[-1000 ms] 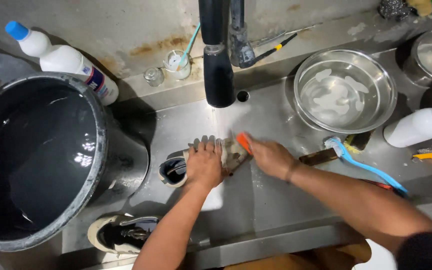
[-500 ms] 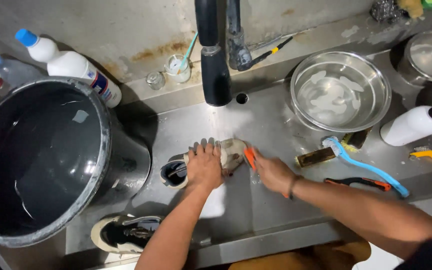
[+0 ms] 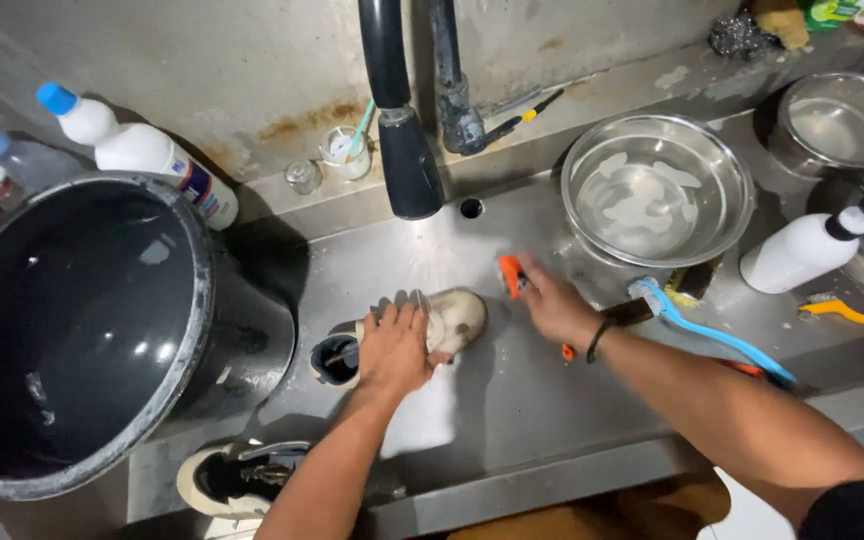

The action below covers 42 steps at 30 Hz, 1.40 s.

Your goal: Cleaning a shoe in a sink using brushes and cleaning solution

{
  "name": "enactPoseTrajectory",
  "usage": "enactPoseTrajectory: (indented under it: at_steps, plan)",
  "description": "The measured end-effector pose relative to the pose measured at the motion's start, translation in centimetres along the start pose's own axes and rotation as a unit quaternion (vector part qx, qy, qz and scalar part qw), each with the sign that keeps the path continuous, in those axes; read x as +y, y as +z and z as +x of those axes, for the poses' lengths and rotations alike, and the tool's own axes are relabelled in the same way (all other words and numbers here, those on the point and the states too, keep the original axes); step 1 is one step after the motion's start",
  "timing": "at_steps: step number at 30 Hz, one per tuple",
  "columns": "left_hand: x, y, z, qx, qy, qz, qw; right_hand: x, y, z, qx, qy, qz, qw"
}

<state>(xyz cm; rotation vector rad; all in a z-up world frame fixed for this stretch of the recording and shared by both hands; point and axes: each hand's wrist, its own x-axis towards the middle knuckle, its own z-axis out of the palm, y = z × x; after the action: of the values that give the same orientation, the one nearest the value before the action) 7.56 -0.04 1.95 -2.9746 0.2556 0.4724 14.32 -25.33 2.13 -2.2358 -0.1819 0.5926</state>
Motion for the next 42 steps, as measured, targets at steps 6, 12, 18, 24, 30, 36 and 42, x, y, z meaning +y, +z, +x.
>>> enactPoseTrajectory:
  at_steps: [6, 12, 18, 24, 30, 36, 42]
  plan:
    - [-2.4, 2.5, -2.1, 0.282, 0.104, -0.028, 0.953, -3.2, 4.7, 0.3, -0.018, -0.139, 0.26, 0.955]
    - [0.6, -2.0, -6.9, 0.343, 0.013, -0.06, 0.937, -8.6, 6.4, -3.0, -0.003, 0.109, 0.41, 0.905]
    - [0.2, -0.3, -4.8, 0.364, -0.044, -0.102, 0.925, -4.9, 4.1, -1.1, -0.019, -0.049, 0.343, 0.938]
    - [-1.3, -1.1, -3.0, 0.4, 0.022, -0.188, 0.897, -4.8, -1.2, 0.3, 0.076, -0.207, 0.005, 0.975]
    - [-2.1, 1.2, -2.2, 0.398, 0.107, -0.234, 0.881, -7.0, -3.3, 1.5, 0.388, -0.573, -0.435, 0.576]
    - [-1.7, -0.2, -1.7, 0.414, 0.145, -0.201, 0.876, -7.4, -1.7, 0.7, 0.206, -0.529, -0.208, 0.796]
    - [-3.0, 1.0, -1.0, 0.423, 0.148, -0.235, 0.863, -3.1, -1.8, 3.9, 0.34, -0.567, -0.413, 0.627]
